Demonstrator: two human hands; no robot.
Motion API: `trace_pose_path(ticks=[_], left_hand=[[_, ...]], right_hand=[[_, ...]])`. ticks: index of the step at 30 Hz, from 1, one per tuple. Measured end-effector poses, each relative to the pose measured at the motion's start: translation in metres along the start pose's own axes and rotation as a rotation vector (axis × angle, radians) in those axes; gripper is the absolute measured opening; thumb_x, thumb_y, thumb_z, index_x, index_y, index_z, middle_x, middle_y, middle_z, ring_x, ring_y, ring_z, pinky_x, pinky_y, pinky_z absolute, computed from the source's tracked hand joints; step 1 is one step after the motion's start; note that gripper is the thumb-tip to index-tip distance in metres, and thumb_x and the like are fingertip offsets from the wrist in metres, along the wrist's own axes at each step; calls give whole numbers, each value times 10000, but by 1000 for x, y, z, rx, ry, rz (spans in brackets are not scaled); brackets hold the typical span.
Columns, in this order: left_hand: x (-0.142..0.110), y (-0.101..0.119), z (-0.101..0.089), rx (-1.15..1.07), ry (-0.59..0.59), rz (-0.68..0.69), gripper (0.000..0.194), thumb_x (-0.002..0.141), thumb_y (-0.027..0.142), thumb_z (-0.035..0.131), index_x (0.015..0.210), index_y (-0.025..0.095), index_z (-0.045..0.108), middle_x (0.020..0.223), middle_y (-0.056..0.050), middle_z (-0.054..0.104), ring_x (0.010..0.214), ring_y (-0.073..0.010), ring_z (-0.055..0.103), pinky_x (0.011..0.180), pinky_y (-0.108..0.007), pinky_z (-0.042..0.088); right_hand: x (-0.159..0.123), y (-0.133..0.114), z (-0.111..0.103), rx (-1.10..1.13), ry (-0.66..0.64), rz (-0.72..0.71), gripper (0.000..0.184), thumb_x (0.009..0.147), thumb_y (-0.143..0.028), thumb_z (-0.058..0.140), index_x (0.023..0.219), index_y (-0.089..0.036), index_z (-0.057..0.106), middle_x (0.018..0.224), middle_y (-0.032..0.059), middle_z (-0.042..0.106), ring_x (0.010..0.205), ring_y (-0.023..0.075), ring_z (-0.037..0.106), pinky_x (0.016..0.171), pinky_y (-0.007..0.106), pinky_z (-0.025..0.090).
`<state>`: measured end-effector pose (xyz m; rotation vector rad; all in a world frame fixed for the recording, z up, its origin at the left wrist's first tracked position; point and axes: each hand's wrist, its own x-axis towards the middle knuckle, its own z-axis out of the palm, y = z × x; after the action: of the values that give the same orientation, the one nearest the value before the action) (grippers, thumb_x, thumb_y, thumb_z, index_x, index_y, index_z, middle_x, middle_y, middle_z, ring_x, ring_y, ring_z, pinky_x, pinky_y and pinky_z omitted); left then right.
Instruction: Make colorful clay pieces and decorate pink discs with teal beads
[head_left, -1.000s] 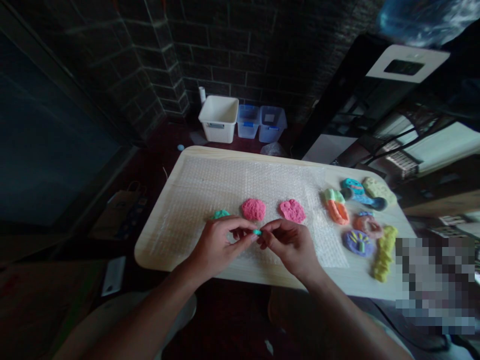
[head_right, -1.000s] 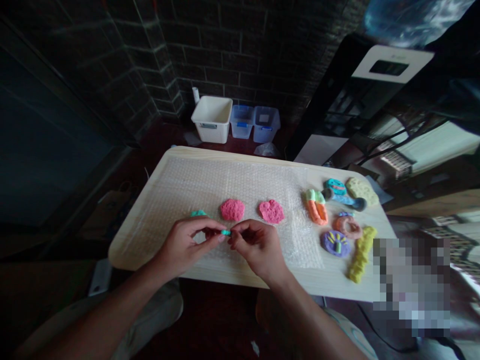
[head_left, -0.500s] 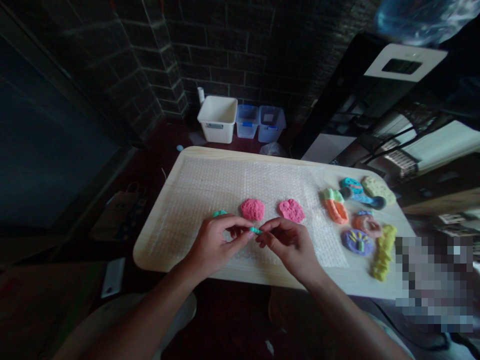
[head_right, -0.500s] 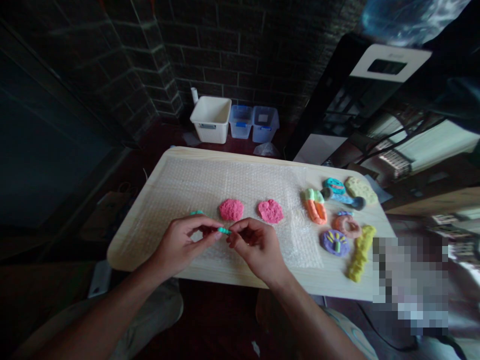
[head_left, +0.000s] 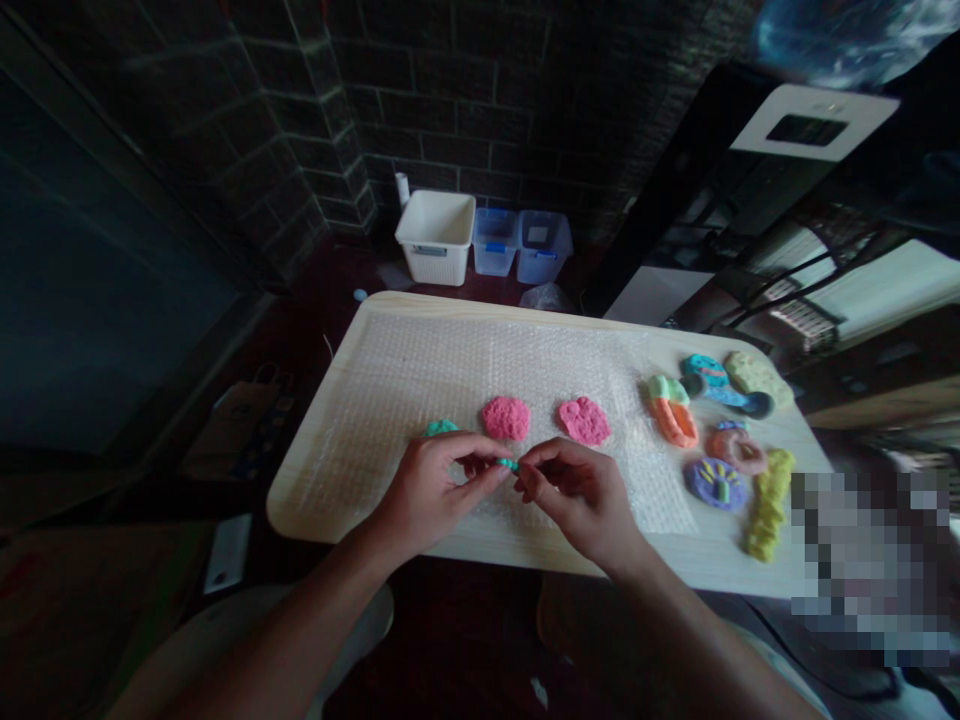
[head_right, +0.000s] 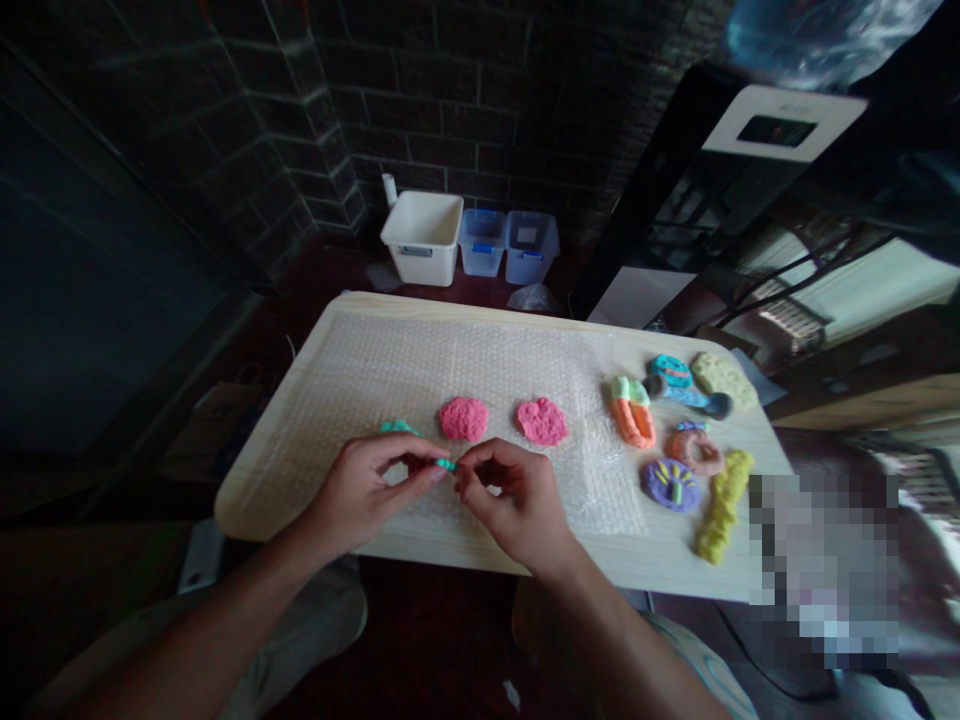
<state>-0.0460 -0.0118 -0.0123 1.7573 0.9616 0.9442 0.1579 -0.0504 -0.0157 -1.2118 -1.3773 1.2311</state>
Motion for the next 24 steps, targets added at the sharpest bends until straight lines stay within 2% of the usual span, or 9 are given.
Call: trace_pose_path(ticks=[3,9,15,20,24], left_hand=[[0,-1,0,-5,4,-16,138,894,166,732,1004,203,806,954,-33,824,829,-162,752,732,-252,569],[-1,-4,1,-51,9,-59,127,915,216,733,1021,219,804,943,-23,823,821,-154,758,742,-250,583],[0,0,0,-58,-18,-80,141,883,187,745,1009,195,809,978,-55,833,853,-186,773,745,-275,609],[0,-1,1,-49,-16,-84,156,887,190,731,1020,189,810,957,-55,832,821,-179,766,720,-269,599],[1,-3,2,-45,-15,-80,141,905,219,723,1014,197,809,918,-40,826,781,-163,750,710,-260,582]], right_hand=[[-2,-1,1,-64,1,-21,81,897,-252,734,887,-171,732,720,45,743,634,149,697,544,227,521],[-2,-1,3,-20,20,-56,84,876,-241,771,931,-181,750,792,51,776,683,161,727,616,263,591],[-2,-1,-1,-91,12,-38,106,919,-276,734,914,-176,768,762,62,775,671,170,727,576,262,575],[-2,-3,-2,-95,11,-32,124,906,-287,745,922,-169,778,766,65,774,666,170,717,550,254,569],[-2,0,-2,-32,12,-54,137,890,-274,776,989,-180,788,867,79,803,735,179,741,636,286,615]])
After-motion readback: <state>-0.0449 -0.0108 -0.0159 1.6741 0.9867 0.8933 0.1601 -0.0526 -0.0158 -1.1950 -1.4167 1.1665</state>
